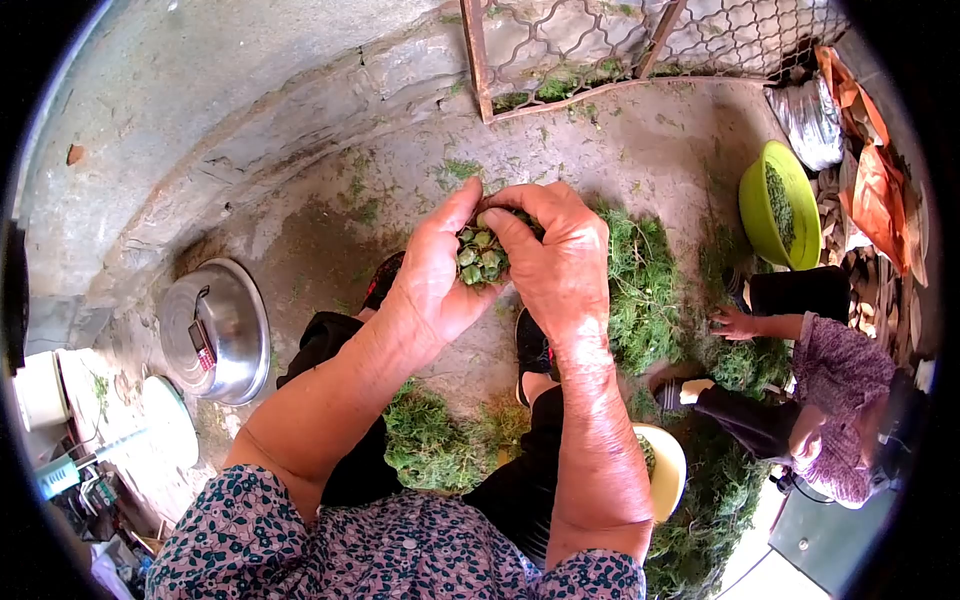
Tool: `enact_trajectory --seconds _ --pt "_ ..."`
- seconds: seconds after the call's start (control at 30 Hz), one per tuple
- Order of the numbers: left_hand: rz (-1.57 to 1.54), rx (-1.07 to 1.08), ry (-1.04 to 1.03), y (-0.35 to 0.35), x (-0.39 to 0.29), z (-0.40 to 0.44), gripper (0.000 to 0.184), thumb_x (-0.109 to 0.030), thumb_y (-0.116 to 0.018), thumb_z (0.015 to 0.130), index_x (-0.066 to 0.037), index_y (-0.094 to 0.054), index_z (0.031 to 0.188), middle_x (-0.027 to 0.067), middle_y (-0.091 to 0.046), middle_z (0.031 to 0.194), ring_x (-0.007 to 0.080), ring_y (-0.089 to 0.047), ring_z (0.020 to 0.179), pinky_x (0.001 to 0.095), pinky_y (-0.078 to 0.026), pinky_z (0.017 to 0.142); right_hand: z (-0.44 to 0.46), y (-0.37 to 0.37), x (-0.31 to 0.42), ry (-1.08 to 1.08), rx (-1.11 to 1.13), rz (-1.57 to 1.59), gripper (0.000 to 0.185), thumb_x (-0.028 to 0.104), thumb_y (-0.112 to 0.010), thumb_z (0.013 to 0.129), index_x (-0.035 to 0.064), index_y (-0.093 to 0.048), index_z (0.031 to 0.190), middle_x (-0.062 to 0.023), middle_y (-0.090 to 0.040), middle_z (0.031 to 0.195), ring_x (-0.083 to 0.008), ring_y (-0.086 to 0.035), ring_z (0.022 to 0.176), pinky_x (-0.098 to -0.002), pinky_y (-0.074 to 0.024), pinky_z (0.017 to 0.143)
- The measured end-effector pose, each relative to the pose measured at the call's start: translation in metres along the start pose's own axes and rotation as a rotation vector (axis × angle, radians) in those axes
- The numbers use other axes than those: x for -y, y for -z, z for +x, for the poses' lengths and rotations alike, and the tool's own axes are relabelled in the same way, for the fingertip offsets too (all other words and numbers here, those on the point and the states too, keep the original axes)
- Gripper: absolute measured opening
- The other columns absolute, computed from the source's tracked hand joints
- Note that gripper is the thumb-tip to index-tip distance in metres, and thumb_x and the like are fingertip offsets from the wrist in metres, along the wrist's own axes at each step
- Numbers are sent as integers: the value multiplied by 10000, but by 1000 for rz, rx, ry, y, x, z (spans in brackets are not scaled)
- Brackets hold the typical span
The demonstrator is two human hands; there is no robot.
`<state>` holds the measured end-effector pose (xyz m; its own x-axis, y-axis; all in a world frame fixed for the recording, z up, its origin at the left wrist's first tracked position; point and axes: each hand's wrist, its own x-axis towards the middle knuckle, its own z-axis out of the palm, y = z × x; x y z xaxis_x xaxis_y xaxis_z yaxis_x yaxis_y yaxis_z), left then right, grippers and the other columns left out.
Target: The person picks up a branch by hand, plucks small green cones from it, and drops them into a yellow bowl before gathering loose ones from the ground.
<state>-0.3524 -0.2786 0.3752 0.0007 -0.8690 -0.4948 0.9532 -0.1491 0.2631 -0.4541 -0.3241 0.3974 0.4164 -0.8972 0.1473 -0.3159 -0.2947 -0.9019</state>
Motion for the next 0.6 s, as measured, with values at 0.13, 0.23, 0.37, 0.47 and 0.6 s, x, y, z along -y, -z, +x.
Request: enact_trajectory --seconds 0.13,0.23,0.37,0.47,0.6 --pt "3 52 -4 1 0 1 274 -344 -452 923 -93 -541 987 25 -593 890 153 -581 823 342 -490 726 0 3 5 -232 2 299 110 42 -623 791 -17 -645 881 -65 -650 817 -96 -572 711 -238 -468 654" --pt "8 50 -1 1 -1 0 270 -344 -455 922 -95 -538 988 23 -589 892 152 -580 821 339 -489 727 1 9 12 -311 13 476 115 47 -625 794 -20 -644 886 -57 -648 807 -96 -570 711 -232 -465 650" --pt "-10 -2 -3 0 1 0 263 -338 -464 919 -96 -542 987 30 -594 907 158 -581 830 354 -485 742 1 1 0 -40 6 73 104 45 -651 757 16 -662 857 -78 -614 770 -130 -577 686 -257 -462 631" --pt "-9 -23 6 -2 0 0 259 -336 -472 916 -97 -540 988 32 -595 913 159 -579 839 361 -484 758 1 -2 2 -32 -5 24 93 55 -660 756 18 -661 842 -70 -598 750 -136 -572 665 -252 -458 621" --pt "-21 14 6 2 0 3 285 -352 -471 910 -97 -560 1001 29 -609 933 156 -581 838 333 -472 728 1 5 11 -257 -98 372 72 84 -663 776 20 -654 808 -37 -583 728 -138 -553 601 -230 -434 552"
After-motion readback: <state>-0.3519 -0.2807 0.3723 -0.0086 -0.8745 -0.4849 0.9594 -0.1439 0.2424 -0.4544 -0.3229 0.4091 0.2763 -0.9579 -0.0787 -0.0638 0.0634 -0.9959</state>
